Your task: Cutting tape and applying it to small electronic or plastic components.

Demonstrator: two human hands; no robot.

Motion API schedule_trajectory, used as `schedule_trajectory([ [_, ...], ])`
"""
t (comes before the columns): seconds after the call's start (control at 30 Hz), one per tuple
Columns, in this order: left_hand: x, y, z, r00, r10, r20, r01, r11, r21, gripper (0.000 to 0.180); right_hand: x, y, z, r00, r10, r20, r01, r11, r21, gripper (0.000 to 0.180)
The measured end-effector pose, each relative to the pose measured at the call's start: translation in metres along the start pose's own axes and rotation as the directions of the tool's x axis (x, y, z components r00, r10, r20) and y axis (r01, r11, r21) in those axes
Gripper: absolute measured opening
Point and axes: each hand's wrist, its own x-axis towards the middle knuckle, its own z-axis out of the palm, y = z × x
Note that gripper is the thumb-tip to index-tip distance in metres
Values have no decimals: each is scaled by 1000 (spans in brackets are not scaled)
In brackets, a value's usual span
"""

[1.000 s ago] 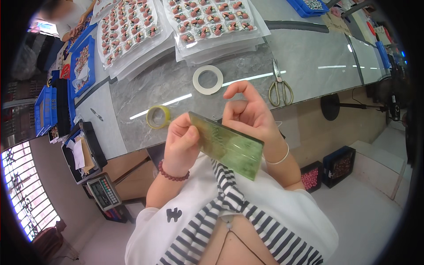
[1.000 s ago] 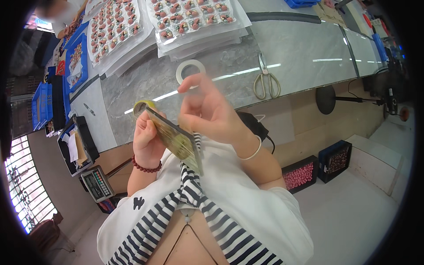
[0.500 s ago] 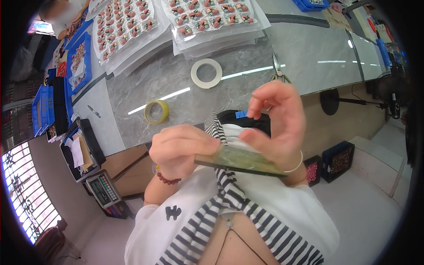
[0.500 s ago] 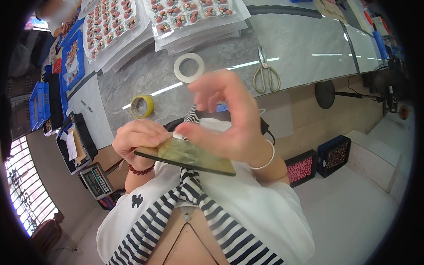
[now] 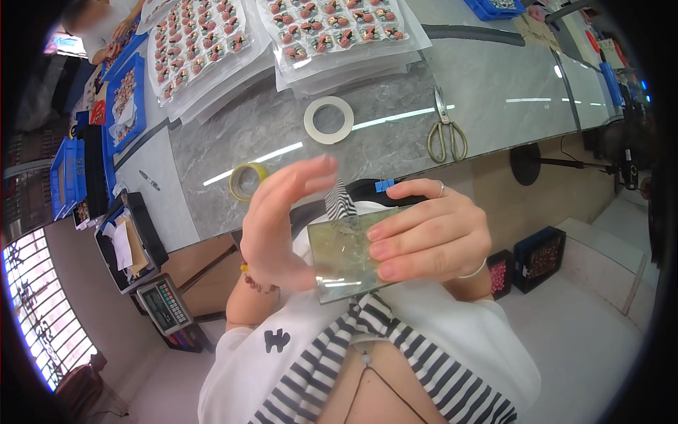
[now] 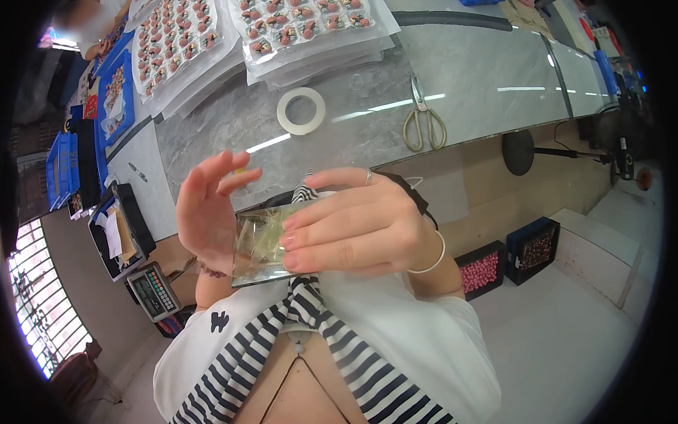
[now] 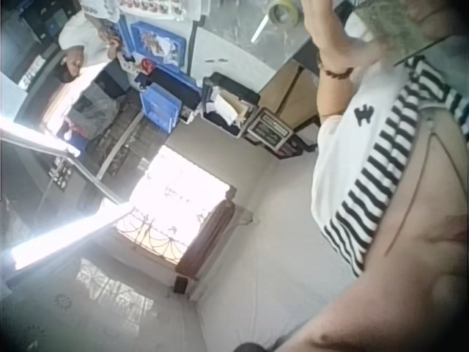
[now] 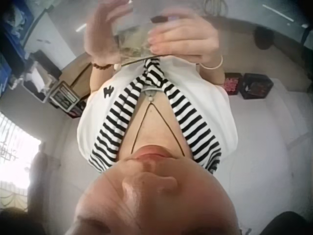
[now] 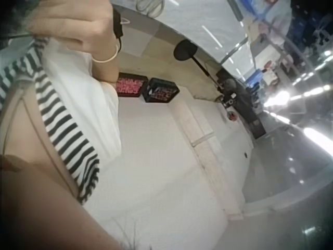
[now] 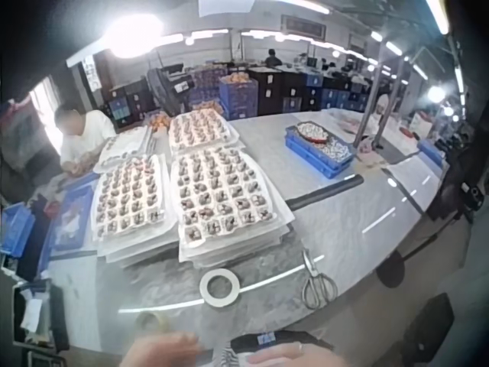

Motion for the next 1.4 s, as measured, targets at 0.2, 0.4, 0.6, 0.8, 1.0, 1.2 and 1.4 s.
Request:
schedule_trajectory([
  [0.2,25,-9,-29,867,140,479,-71,985,-159,16,0,-1,2,1000,8,6,-8,1000,3,13],
  [0.4,29,-20,-38,814,201,545,89,884,-459,20,-3,3,5,1000,-15,-3,15,989,145,12],
  [0.6,36,-23,-31,734,97,672,271,866,-421,22,-3,0,14,997,82,-16,-76,971,226,7],
  [0.8,38,-4,-26,735,-266,624,479,855,-199,37,-10,0,16,991,113,-69,-103,986,130,17],
  [1.0,41,7,-37,824,37,566,20,995,-95,43,-10,10,12,989,88,-120,-65,981,181,13],
  [1.2,24,15,-27,914,41,403,-152,957,248,20,-16,17,25,917,318,-243,-211,900,381,53],
  [1.4,9,11,-28,885,-362,292,330,931,154,30,-21,19,9,923,308,-230,-260,941,218,27],
])
